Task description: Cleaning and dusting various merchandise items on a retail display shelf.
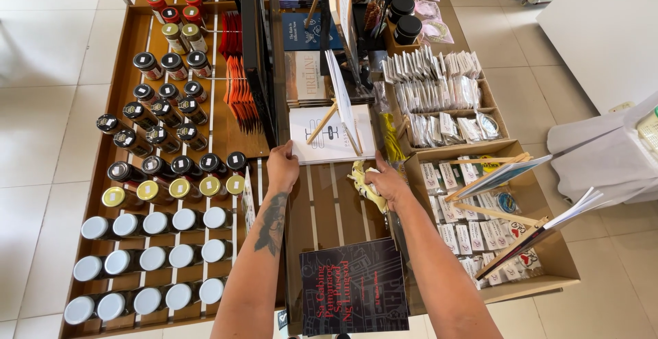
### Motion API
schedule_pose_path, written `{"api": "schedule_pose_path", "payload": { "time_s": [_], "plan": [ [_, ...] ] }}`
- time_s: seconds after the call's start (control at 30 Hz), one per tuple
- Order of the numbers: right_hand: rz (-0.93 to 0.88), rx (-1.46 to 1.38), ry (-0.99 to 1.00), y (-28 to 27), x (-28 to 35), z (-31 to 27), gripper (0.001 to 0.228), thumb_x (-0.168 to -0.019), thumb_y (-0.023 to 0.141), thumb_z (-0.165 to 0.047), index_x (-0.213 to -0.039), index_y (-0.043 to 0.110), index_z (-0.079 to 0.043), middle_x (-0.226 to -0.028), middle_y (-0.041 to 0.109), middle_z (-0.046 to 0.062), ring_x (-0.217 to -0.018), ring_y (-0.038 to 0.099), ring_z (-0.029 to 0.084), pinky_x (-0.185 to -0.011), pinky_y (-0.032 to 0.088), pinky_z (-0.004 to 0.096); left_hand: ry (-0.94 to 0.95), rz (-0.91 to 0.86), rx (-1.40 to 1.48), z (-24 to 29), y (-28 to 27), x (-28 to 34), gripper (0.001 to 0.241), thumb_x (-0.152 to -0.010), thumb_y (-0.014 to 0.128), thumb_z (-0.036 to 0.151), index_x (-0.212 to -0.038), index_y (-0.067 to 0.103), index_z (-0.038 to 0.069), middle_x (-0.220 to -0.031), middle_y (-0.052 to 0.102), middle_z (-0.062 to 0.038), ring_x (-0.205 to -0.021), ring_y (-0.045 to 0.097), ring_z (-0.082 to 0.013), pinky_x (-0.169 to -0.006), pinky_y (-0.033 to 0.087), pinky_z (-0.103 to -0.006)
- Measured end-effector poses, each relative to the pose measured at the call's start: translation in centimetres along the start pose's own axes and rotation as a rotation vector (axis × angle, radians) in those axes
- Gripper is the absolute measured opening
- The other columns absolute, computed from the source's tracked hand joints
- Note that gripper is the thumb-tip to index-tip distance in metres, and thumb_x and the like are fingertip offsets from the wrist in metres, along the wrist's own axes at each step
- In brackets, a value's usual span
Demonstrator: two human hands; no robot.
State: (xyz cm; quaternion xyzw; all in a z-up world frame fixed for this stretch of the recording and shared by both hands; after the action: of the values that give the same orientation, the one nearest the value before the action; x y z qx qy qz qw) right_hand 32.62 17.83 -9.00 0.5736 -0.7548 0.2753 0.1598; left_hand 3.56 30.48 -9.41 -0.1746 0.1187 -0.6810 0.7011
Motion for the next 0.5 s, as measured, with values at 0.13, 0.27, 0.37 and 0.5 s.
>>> {"api": "schedule_pose_path", "payload": {
  "time_s": [0.13, 0.27, 0.37, 0.5],
  "plan": [
    [-0.017, -0.057, 0.012, 0.4, 0.9, -0.8, 0.101, -0.071, 0.066, -0.010, -0.164, 0.028, -0.023, -0.144, 0.060, 0.015, -0.104, 0.066, 0.017, -0.088, 0.052, 0.029, 0.002, -0.012, -0.008, 0.0, 0.1, 0.0, 0.046, -0.091, 0.062, -0.001, -0.136, 0.064, 0.002, -0.131, 0.063, -0.014, -0.094, 0.068, -0.0219, -0.081, 0.057, -0.0331],
    [-0.033, -0.068, 0.043, 0.6, 0.9, -0.9, 0.101, -0.072, 0.064, -0.009, -0.165, 0.026, -0.023, -0.133, 0.068, 0.017, -0.091, 0.065, 0.019, -0.080, 0.053, 0.030, 0.023, 0.008, 0.004, -0.7, 0.4, -0.5, 0.047, -0.090, 0.063, -0.003, -0.136, 0.065, 0.002, -0.130, 0.063, -0.015, -0.094, 0.068, -0.0218, -0.081, 0.056, -0.0331],
    [-0.031, -0.065, 0.032, 0.7, 1.2, -1.0, 0.101, -0.072, 0.065, -0.009, -0.164, 0.026, -0.023, -0.132, 0.068, 0.016, -0.091, 0.066, 0.018, -0.080, 0.054, 0.030, -0.025, 0.001, 0.036, 0.7, -0.3, 0.5, 0.045, -0.091, 0.061, -0.001, -0.136, 0.064, 0.003, -0.131, 0.062, -0.015, -0.093, 0.069, -0.0228, -0.077, 0.057, -0.0350],
    [-0.019, -0.035, 0.046, 0.6, 1.3, -1.2, 0.101, -0.074, 0.064, -0.010, -0.165, 0.025, -0.026, -0.132, 0.067, 0.016, -0.091, 0.066, 0.019, -0.080, 0.054, 0.031, 0.029, 0.020, -0.001, -0.2, 0.1, -0.1, 0.046, -0.090, 0.063, -0.001, -0.136, 0.065, 0.003, -0.127, 0.065, -0.016, -0.094, 0.069, -0.0250, -0.081, 0.056, -0.0354]
  ]
}}
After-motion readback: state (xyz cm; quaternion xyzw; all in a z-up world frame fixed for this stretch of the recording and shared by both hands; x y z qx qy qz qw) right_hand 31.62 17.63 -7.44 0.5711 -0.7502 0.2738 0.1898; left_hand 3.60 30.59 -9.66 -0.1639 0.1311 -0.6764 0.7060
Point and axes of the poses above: each hand's wrist, its own x-axis away from the middle knuckle, its own y-axis out of the palm, z = x × y, the point moved 9 cm from there along -x, towards the middle knuckle
